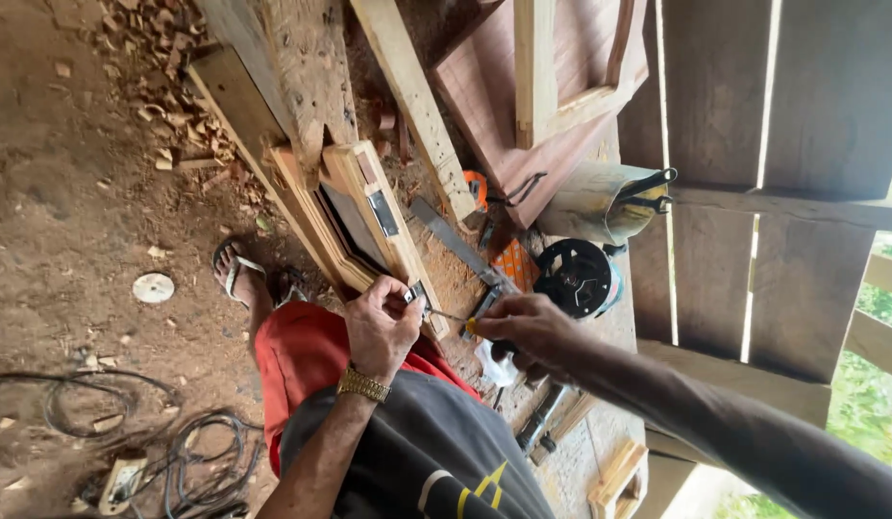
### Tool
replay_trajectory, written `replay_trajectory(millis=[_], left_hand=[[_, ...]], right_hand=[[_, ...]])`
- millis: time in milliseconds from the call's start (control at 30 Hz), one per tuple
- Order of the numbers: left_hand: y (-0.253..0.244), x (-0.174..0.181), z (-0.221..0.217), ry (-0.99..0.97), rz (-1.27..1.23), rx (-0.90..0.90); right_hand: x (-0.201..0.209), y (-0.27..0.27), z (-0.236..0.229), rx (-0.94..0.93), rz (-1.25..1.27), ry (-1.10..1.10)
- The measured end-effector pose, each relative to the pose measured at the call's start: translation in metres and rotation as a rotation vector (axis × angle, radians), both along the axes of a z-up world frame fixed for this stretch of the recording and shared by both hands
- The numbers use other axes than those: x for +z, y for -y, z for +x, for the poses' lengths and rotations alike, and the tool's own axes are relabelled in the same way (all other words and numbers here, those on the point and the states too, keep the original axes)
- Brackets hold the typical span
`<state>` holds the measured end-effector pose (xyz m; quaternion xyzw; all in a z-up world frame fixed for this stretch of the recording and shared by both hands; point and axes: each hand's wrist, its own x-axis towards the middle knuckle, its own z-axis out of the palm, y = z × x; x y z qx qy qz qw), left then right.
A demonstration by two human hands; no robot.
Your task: The person attaches a metal hinge to a wooden frame using a screwdriver and hammer. They repeatedly position the hinge, drive screws into the wood, and tap the hinge with a hammer to secure it.
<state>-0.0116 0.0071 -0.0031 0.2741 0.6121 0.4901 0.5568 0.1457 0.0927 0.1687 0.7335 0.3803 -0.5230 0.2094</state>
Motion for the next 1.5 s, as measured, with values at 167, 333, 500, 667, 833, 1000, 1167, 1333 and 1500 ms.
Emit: replay_trajectory(millis=[167,333,500,667,833,1000,1167,1333,1500], left_hand=[[0.001,0.008,-0.005,0.02,0.011,-0.006],[0.002,0.004,-0.003,0.048,0.005,0.002],[0.007,-0.002,0.002,0.096,-0.033,0.011],[0.005,-0.004,0.001,-0.061,-0.007,-0.04],[0.004,0.0,-0.003,-0.047,0.052,-0.034],[0.004,0.002,0.0,0.007,0.015,0.002],[0.005,-0.001,0.002,-0.056,-0.003,0.006],[0.004,0.0,0.0,-0.067,0.022,0.012],[0.001,-0.003,0.0,-0.155,0.155,0.01]], right_hand=[[0.007,0.033,-0.01,0.843,0.346,-0.183],[0.018,0.031,-0.023,1.643,0.461,-0.013],[0.013,0.022,-0.017,1.723,0.308,0.005],[0.009,0.017,-0.004,0.137,0.086,-0.038],[0.017,0.011,-0.01,0.391,0.24,-0.094],[0.013,0.02,-0.013,1.528,0.574,-0.145],[0.014,0.004,-0.011,1.8,0.44,-0.113],[0.005,0.002,-0.014,0.92,0.417,-0.186],[0.007,0.007,-0.015,0.04,0.063,0.065]])
